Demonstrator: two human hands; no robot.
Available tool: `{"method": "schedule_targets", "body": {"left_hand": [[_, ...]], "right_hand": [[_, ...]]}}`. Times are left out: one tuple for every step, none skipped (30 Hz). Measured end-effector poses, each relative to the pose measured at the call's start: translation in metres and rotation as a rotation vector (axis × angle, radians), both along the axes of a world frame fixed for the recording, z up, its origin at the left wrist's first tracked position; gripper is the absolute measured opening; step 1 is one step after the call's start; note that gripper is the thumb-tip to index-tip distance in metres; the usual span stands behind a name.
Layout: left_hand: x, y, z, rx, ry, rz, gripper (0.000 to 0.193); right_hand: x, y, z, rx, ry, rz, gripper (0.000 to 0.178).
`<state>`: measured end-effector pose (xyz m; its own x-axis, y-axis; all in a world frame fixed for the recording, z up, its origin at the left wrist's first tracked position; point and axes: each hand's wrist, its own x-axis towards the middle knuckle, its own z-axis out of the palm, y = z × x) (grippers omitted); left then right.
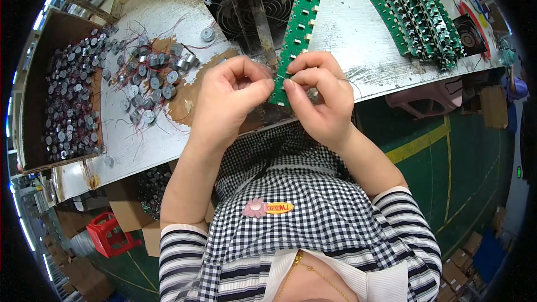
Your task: The person assembles electronic components by taking circuit boards, inserting the wires of small round motors into the ports along each board by hand, and placing the finished boards onto a stack.
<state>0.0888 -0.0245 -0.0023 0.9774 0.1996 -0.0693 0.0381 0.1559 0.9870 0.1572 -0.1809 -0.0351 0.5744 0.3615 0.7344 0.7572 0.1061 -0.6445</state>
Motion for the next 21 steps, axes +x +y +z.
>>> {"method": "schedule_targets", "body": {"left_hand": [[0.001,0.000,0.001,-0.002,0.002,-0.002,0.009],[0.001,0.000,0.003,0.016,-0.003,-0.002,0.009],[0.002,0.000,0.004,0.034,-0.008,-0.001,0.009],[0.001,-0.001,0.004,0.032,-0.008,-0.003,0.009],[0.000,-0.001,0.004,0.065,0.014,-0.005,0.008],[0.000,-0.002,0.004,0.099,0.036,-0.008,0.008],[0.000,-0.002,0.001,0.099,0.036,-0.006,0.008],[0.000,-0.002,-0.002,0.111,0.032,0.008,0.008],[0.000,-0.003,-0.004,0.124,0.026,0.022,0.007],[-0.001,-0.004,-0.004,0.126,0.025,0.028,0.007],[-0.001,-0.005,-0.003,0.139,0.019,0.023,0.007],[-0.002,-0.005,-0.003,0.153,0.011,0.021,0.007],[-0.005,0.001,-0.004,0.203,0.047,-0.040,0.008],[-0.006,0.001,-0.002,0.237,0.068,-0.050,0.008],[-0.006,0.000,0.000,0.271,0.090,-0.057,0.008],[-0.005,-0.002,0.001,0.300,0.065,-0.067,0.009],[-0.006,0.001,0.002,0.292,0.062,-0.092,0.009],[-0.006,0.006,0.003,0.283,0.058,-0.118,0.009],[-0.006,0.012,0.010,0.364,0.045,-0.055,0.010],[-0.002,0.023,0.010,0.508,-0.160,0.096,0.015],[0.007,0.038,0.015,0.664,-0.315,0.215,0.016]], "right_hand": [[0.002,0.001,0.001,0.017,-0.015,0.008,0.011],[0.002,0.001,0.002,0.035,-0.030,0.016,0.011],[0.002,0.001,0.000,0.032,-0.029,0.014,0.011],[0.002,0.000,-0.002,0.033,-0.029,0.018,0.011],[0.002,0.000,-0.004,0.034,-0.030,0.022,0.012],[0.002,-0.001,-0.006,0.033,-0.031,0.020,0.012],[0.000,-0.001,-0.009,0.033,-0.007,0.020,0.012],[-0.001,-0.001,-0.009,0.033,0.016,0.021,0.012],[-0.002,-0.001,-0.009,0.035,0.015,0.024,0.012],[-0.004,-0.002,-0.009,0.019,0.037,0.024,0.012],[-0.004,-0.002,-0.008,0.004,0.059,0.027,0.012],[-0.003,-0.003,-0.007,0.013,0.023,-0.011,0.012],[0.000,-0.004,-0.006,0.027,-0.015,-0.036,0.012],[-0.002,-0.006,-0.007,0.038,0.113,-0.026,0.011],[0.001,-0.006,-0.006,0.071,0.137,-0.022,0.009],[0.005,-0.008,-0.008,0.068,0.131,0.003,0.008],[0.008,-0.008,-0.010,0.065,0.126,0.035,0.007],[0.006,-0.007,-0.008,0.107,0.189,0.047,0.004],[0.005,-0.007,-0.011,0.134,0.244,0.049,0.003],[0.004,-0.008,-0.013,0.160,0.298,0.048,0.003],[0.003,-0.009,-0.014,0.143,0.304,0.023,0.002]]}}
